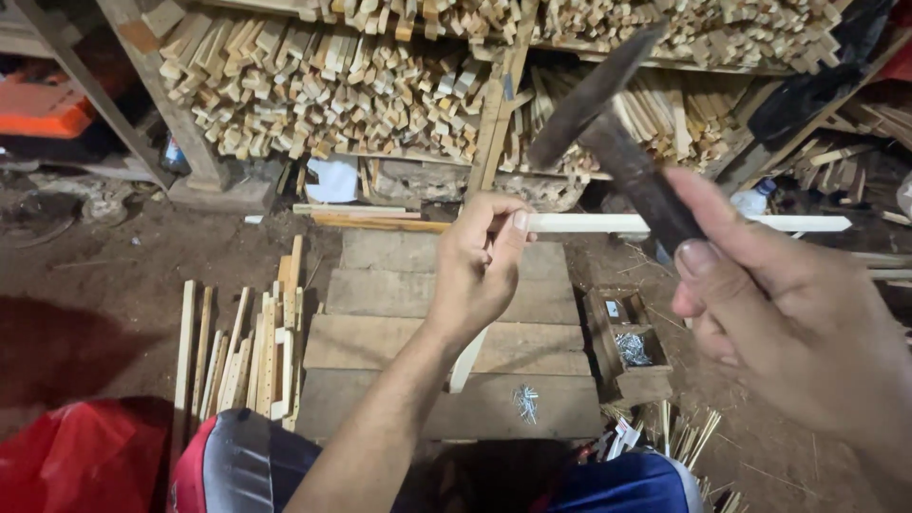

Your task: The person sits on the ground and assembles a rectangular wooden frame from narrow slats. They pick slats from a pile, align them into a frame shape, position nails, and hammer the joints to fasten the pieces together, fitting additional slats as they work.

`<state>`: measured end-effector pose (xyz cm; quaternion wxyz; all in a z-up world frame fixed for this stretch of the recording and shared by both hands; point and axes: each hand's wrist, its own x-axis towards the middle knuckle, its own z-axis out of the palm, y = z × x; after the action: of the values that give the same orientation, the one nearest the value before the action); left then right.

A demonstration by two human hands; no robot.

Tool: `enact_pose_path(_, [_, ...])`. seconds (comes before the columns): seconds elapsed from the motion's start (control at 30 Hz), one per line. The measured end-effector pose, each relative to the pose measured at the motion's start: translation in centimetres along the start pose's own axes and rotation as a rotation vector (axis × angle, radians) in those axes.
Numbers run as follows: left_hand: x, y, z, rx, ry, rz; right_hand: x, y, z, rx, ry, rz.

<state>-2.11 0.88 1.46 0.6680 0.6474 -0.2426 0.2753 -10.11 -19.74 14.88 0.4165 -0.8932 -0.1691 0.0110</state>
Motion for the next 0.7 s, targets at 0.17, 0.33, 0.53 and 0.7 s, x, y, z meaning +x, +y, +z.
enact_pose_path(0.17, [0.3,-1.4,0.2,-0.081,-0.014,0.057,0.6,0.2,-0.2,-0.092,-0.045,0.281])
enact_pose_path(0.33, [-0.6,-1.0,0.1,-0.06,-0.023,-0.164,0.0,0.2,0.1,0.027,0.038,0.037])
enact_pose_path(0.53, [-0.8,-1.8,0.0,-0.09,-0.027,-0.15,0.7,0.4,0.0,-0.081,-0.015,0.152])
enact_pose_path(0.7, [-0.8,-1.6,0.0,-0.065,-0.034,-0.106,0.2,-0.8,0.4,-0.026,0.218,-0.153])
